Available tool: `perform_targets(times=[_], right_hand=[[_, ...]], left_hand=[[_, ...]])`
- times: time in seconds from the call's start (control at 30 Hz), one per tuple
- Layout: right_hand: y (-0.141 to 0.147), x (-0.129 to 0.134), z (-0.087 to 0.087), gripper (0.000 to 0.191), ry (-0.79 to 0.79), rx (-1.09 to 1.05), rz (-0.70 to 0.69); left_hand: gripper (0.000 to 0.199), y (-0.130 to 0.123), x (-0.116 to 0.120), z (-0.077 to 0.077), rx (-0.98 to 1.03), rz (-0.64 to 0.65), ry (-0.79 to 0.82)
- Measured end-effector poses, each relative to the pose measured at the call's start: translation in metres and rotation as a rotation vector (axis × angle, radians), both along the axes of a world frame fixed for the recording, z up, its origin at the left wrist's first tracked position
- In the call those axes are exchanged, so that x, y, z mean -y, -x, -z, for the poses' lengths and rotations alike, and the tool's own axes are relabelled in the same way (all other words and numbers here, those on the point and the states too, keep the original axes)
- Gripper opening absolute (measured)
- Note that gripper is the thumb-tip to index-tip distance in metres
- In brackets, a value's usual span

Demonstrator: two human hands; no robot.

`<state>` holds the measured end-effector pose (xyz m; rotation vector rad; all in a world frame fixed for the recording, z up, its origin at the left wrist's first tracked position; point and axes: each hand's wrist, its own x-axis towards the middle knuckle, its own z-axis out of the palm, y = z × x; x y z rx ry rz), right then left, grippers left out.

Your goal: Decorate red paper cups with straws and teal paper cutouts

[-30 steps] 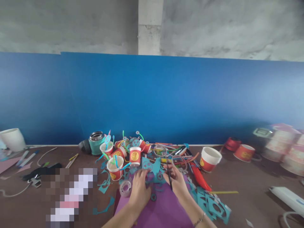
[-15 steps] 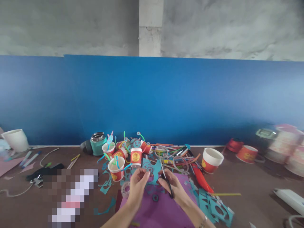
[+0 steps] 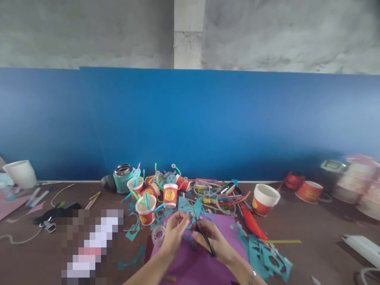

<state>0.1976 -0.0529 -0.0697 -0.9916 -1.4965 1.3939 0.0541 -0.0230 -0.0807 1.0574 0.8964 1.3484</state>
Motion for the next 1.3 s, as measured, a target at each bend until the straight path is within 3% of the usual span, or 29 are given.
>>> perform_targets(times=[0.4, 0.63, 1.3], right_hand=[[0.0021, -0.0004, 0.0001, 0.041, -0.041, 0.058, 0.060], [0.0016, -0.0014, 0.0020, 0.044, -0.034, 0.028, 0.012], [-0.0009, -0.0045, 0.0064, 0.045, -0.049, 0.092, 0.039]], left_hand=[[0.033, 0.0028, 0.0017, -0.0054, 0.019, 0.020, -0.006], [0.036, 0.0020, -0.0011, -0.0006, 0.066, 0.054, 0.004], [0.036, 0.0055, -0.0046, 0.0041, 0.006, 0.068, -0.020]])
